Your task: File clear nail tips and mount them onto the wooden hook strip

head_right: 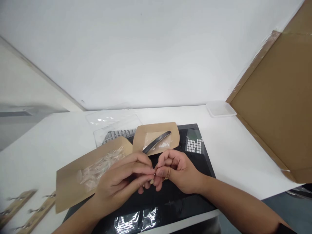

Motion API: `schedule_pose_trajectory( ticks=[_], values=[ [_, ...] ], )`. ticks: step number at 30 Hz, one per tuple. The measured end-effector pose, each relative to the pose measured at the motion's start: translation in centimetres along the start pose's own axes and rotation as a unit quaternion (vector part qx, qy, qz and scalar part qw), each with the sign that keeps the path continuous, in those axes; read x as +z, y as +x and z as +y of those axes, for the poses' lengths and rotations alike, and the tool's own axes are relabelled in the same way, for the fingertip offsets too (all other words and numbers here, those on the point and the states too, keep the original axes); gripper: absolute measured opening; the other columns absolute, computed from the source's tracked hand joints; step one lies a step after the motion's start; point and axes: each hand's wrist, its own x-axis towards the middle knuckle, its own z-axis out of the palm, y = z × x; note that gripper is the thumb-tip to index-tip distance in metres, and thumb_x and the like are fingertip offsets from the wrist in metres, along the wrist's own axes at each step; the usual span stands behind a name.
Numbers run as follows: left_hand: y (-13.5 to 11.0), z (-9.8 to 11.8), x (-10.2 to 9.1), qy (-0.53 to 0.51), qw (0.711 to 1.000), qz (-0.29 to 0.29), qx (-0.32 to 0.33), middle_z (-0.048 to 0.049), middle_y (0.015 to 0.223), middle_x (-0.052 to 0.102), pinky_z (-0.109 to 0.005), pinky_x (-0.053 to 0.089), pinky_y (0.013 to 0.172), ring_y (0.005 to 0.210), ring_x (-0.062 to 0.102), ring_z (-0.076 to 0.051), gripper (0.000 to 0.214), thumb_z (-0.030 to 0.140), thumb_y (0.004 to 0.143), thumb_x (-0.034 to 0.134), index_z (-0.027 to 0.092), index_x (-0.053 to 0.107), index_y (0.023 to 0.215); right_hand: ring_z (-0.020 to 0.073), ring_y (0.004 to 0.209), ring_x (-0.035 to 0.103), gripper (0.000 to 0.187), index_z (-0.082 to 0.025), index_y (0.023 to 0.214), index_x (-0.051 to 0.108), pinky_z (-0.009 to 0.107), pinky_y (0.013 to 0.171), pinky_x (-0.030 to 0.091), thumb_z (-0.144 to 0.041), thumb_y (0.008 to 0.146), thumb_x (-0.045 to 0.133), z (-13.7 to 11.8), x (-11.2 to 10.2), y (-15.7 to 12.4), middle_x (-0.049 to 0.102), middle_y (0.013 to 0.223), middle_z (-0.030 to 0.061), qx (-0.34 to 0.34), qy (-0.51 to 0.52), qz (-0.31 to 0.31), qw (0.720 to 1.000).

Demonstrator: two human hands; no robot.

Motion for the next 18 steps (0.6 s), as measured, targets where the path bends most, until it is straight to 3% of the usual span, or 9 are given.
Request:
schedule_pose_trajectory(
  ticks=[8, 15, 18],
  values=[
    [-0.32, 0.49, 0.43, 0.020, 1.000, 0.008, 0.007, -0.0016, 0.099, 0.060, -0.012, 0.057, 0.048, 0.053, 0.063, -0.002, 0.017, 0.004, 0.100, 0.064, 0.018, 0.070, 0.109, 0.0080, 0.054, 0.069, 0.032, -0.019, 0.095, 0.056, 0.017, 0.056, 0.055, -0.038, 0.095, 0.081, -0.02, 0.63, -0.25, 0.074, 0.072, -0.0032, 0.028, 0.040, -0.023, 0.999],
    [-0.65, -0.13, 0.27, 0.072, 0.994, 0.031, 0.074, -0.0022, 0.092, 0.064, -0.017, 0.063, 0.058, 0.070, 0.071, -0.010, 0.022, 0.007, 0.099, 0.069, 0.020, 0.074, 0.116, 0.0098, 0.054, 0.071, 0.042, -0.021, 0.094, 0.050, 0.018, 0.053, 0.055, -0.045, 0.091, 0.085, 0.41, 0.42, -0.25, 0.077, 0.077, -0.0026, 0.046, 0.033, -0.016, 0.998],
    [-0.80, -0.22, 0.12, 0.055, 0.995, 0.029, 0.076, -0.0018, 0.094, 0.066, -0.017, 0.064, 0.058, 0.067, 0.070, -0.009, 0.031, 0.007, 0.097, 0.072, 0.024, 0.075, 0.123, 0.0105, 0.057, 0.073, 0.040, -0.021, 0.094, 0.049, 0.019, 0.054, 0.057, -0.042, 0.092, 0.084, 0.26, 0.43, -0.28, 0.077, 0.079, -0.0024, 0.042, 0.038, -0.028, 0.998]
  ],
)
